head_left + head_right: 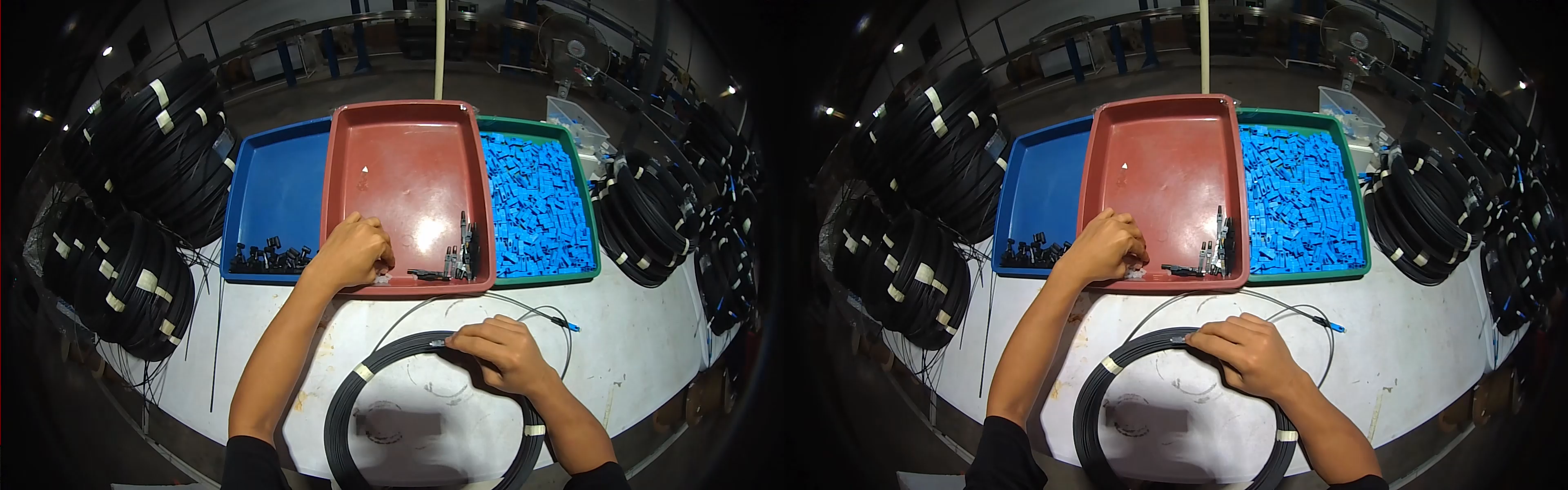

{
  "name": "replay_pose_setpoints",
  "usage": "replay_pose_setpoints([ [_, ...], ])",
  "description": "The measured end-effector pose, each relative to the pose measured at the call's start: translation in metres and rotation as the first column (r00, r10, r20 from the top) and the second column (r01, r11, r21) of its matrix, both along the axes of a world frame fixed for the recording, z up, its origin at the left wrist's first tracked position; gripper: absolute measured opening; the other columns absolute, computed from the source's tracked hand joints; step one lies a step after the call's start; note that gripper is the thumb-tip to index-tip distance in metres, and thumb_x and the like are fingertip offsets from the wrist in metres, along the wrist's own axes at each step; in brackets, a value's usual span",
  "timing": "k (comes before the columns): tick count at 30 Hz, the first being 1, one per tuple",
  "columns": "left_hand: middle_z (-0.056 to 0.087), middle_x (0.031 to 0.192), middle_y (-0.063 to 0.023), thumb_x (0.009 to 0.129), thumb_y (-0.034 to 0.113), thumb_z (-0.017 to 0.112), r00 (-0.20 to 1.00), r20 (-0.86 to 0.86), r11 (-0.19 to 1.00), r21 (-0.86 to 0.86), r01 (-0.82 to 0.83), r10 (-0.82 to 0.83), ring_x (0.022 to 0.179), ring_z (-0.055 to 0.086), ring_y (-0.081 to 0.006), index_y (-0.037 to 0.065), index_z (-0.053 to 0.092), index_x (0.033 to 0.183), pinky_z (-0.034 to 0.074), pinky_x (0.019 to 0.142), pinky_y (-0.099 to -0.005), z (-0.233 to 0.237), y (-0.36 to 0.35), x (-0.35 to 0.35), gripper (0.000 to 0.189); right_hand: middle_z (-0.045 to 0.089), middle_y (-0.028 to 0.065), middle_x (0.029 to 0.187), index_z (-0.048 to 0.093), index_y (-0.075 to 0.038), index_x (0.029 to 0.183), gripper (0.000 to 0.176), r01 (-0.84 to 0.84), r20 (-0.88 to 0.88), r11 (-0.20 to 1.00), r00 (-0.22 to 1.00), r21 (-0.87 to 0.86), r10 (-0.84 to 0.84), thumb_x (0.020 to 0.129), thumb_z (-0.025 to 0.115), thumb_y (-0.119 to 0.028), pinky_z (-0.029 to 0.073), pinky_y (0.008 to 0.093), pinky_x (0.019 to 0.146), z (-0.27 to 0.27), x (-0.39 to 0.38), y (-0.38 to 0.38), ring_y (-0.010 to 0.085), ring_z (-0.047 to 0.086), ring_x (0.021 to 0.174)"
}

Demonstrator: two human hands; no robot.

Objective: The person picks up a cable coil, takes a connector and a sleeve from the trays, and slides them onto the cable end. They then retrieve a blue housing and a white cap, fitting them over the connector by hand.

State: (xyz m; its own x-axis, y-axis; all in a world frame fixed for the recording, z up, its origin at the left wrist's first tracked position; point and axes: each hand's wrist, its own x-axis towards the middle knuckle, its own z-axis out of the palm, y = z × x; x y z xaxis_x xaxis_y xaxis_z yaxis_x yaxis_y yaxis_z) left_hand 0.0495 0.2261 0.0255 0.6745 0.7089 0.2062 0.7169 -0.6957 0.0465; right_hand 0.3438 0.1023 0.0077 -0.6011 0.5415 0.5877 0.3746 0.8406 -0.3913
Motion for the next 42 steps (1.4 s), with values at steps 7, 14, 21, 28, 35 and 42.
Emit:
replay_pose_setpoints([
  [7,0.074,0.086,-0.0003,0.067,0.008,0.077,0.999,-0.041,0.999,0.035,0.001,0.0,0.095,0.06,-0.0197,0.012,0.081,0.081,0.042,0.081,-0.0357,0.003,-0.001,-0.002,0.015,0.073,0.0052,0.096,0.076,-0.008,0.105,0.037,0.015,0.017,1.0,1.0,-0.026,-0.015,0.07,0.069,0.002,0.048,0.0338,0.063,-0.001,-0.001,0.001,0.0216,0.063,0.071],
  [14,0.072,0.093,0.0004,0.069,0.013,0.08,0.996,-0.032,0.996,0.03,0.087,-0.086,0.098,0.06,-0.0188,0.012,0.081,0.08,0.043,0.084,-0.0344,0.004,-0.007,-0.001,0.011,0.073,0.005,0.095,0.076,-0.008,0.102,0.036,0.019,0.029,0.999,0.999,-0.027,-0.018,0.068,0.07,0.002,0.048,0.0331,0.061,-0.002,-0.001,0.002,0.0201,0.062,0.067],
  [21,0.072,0.093,-0.0001,0.072,0.015,0.081,0.99,0.003,0.99,0.006,0.138,-0.138,0.099,0.06,-0.0187,0.012,0.081,0.081,0.044,0.086,-0.0345,-0.001,0.0,-0.002,0.01,0.073,0.0046,0.095,0.076,-0.008,0.102,0.035,0.027,0.04,1.0,0.999,-0.003,-0.027,0.069,0.072,0.001,0.048,0.0328,0.061,0.0,-0.002,0.001,0.0195,0.061,0.066],
  [28,0.071,0.092,-0.0033,0.072,0.012,0.078,0.992,0.065,0.989,-0.092,0.117,-0.111,0.096,0.061,-0.0218,0.007,0.076,0.077,0.044,0.087,-0.0351,-0.001,0.007,-0.004,0.008,0.072,0.004,0.096,0.076,-0.009,0.104,0.036,0.019,0.059,1.0,0.998,0.007,-0.019,0.07,0.072,0.0,0.047,0.0332,0.062,-0.001,-0.001,0.001,0.0196,0.062,0.069],
  [35,0.072,0.095,-0.0044,0.074,0.012,0.077,0.999,0.023,0.999,-0.004,0.037,-0.036,0.098,0.061,-0.0232,0.005,0.076,0.084,0.045,0.089,-0.0369,0.004,0.004,-0.008,0.012,0.072,0.0034,0.096,0.075,-0.009,0.106,0.037,0.013,0.071,1.0,0.997,0.019,-0.014,0.07,0.072,0.0,0.047,0.0333,0.064,-0.002,0.0,0.001,0.0198,0.062,0.071],
  [42,0.073,0.095,-0.0041,0.077,0.013,0.077,0.999,0.042,1.0,-0.02,0.0,0.001,0.099,0.062,-0.023,0.007,0.077,0.086,0.046,0.091,-0.0381,0.01,-0.005,-0.005,0.011,0.072,0.0034,0.096,0.075,-0.009,0.106,0.037,0.014,0.076,1.0,0.997,0.006,-0.014,0.07,0.072,0.0,0.047,0.0335,0.063,-0.002,0.0,0.0,0.0201,0.062,0.071],
])
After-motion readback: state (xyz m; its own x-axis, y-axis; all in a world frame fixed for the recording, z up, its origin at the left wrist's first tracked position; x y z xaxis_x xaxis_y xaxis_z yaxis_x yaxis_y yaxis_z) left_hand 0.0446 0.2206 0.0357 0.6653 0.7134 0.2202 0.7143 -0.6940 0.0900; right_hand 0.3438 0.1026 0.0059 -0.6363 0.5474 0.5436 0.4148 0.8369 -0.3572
